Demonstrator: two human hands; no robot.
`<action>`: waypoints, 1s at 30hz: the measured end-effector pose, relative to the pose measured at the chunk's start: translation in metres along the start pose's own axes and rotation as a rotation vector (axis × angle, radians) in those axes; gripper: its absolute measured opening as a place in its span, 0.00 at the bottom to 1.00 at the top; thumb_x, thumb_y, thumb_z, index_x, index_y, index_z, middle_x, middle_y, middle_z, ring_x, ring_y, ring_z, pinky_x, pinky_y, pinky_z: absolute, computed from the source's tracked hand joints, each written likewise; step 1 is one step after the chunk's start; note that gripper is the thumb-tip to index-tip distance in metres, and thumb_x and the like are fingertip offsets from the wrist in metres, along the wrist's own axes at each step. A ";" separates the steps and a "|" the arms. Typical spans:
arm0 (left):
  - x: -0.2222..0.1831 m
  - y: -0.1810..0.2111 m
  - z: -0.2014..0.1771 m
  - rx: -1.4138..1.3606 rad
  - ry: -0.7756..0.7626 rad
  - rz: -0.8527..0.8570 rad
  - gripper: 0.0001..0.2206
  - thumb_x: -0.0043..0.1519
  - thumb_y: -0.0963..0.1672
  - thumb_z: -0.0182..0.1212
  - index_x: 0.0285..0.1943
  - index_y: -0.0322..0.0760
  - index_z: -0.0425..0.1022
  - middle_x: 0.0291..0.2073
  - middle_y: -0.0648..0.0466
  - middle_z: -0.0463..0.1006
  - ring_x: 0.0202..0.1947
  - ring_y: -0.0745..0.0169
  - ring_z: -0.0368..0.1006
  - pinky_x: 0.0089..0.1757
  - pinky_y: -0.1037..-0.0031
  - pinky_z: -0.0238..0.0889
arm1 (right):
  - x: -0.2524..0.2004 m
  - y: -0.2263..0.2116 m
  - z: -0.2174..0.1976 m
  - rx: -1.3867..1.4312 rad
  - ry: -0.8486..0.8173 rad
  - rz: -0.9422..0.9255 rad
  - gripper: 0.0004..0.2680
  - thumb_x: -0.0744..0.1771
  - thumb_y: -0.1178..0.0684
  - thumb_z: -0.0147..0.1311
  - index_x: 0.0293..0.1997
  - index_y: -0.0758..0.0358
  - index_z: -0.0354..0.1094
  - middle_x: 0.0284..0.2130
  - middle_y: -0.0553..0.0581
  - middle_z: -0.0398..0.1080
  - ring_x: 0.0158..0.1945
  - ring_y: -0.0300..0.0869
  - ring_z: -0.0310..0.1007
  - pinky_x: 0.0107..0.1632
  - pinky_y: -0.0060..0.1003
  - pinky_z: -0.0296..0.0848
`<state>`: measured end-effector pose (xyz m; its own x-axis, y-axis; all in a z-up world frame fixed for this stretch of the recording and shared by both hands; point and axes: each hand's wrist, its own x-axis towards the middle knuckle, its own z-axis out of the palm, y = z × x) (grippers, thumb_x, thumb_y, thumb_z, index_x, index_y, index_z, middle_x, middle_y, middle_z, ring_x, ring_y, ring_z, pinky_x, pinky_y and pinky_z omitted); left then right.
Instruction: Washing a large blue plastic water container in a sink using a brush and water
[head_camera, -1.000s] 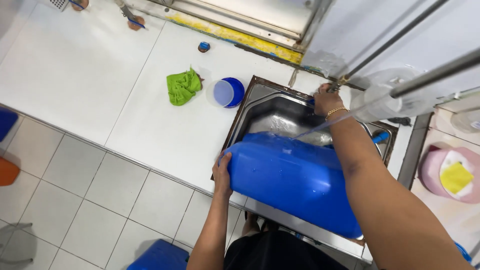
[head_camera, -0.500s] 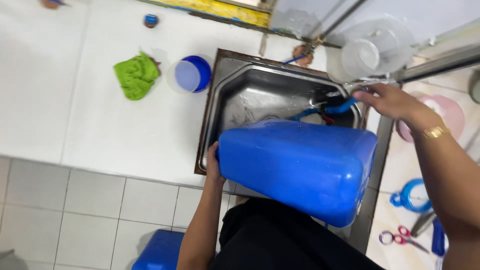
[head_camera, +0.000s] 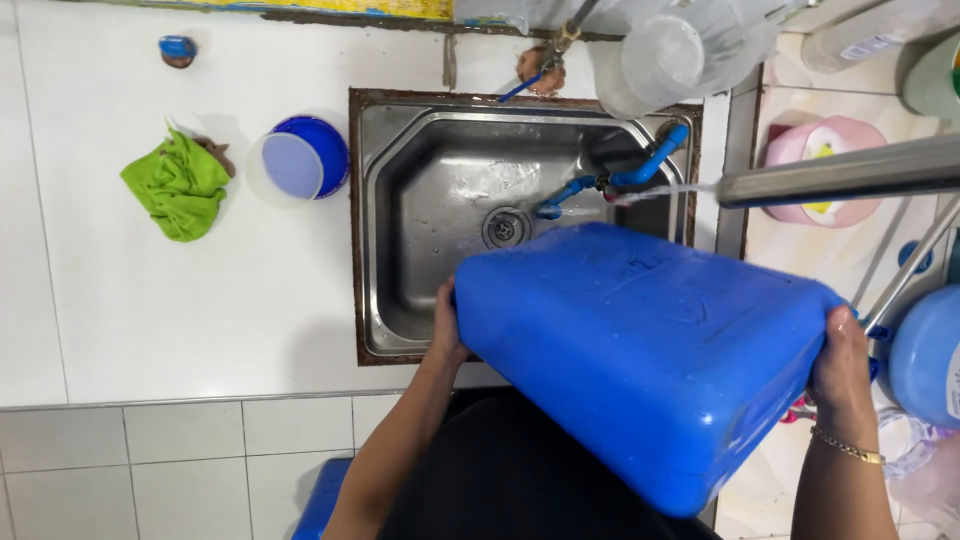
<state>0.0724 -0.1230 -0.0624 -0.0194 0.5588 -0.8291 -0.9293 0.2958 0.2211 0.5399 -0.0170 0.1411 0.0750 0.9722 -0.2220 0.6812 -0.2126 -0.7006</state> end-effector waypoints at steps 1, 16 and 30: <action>0.007 0.003 0.002 0.008 0.000 -0.006 0.19 0.62 0.55 0.51 0.50 0.45 0.79 0.43 0.50 0.81 0.46 0.57 0.74 0.50 0.65 0.67 | 0.005 -0.009 -0.001 0.002 0.005 0.008 0.30 0.74 0.23 0.33 0.57 0.68 0.66 0.52 0.61 0.68 0.56 0.44 0.63 0.57 0.43 0.64; 0.111 0.037 -0.028 0.132 0.025 0.140 0.29 0.60 0.62 0.59 0.63 0.48 0.74 0.56 0.45 0.74 0.55 0.46 0.72 0.53 0.57 0.68 | 0.109 -0.125 0.078 -0.045 0.030 -0.032 0.22 0.73 0.27 0.52 0.59 0.57 0.72 0.42 0.67 0.72 0.47 0.57 0.72 0.47 0.53 0.68; 0.110 0.020 -0.035 0.064 0.020 0.162 0.26 0.59 0.63 0.60 0.58 0.53 0.77 0.52 0.47 0.78 0.50 0.47 0.77 0.50 0.56 0.72 | 0.104 -0.144 0.070 -0.087 -0.008 -0.056 0.25 0.71 0.24 0.53 0.61 0.58 0.71 0.48 0.70 0.73 0.56 0.64 0.71 0.56 0.57 0.67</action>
<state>0.0391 -0.0825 -0.1673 -0.1751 0.5882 -0.7895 -0.8880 0.2519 0.3846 0.3989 0.1074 0.1719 0.0294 0.9815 -0.1893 0.7451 -0.1478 -0.6504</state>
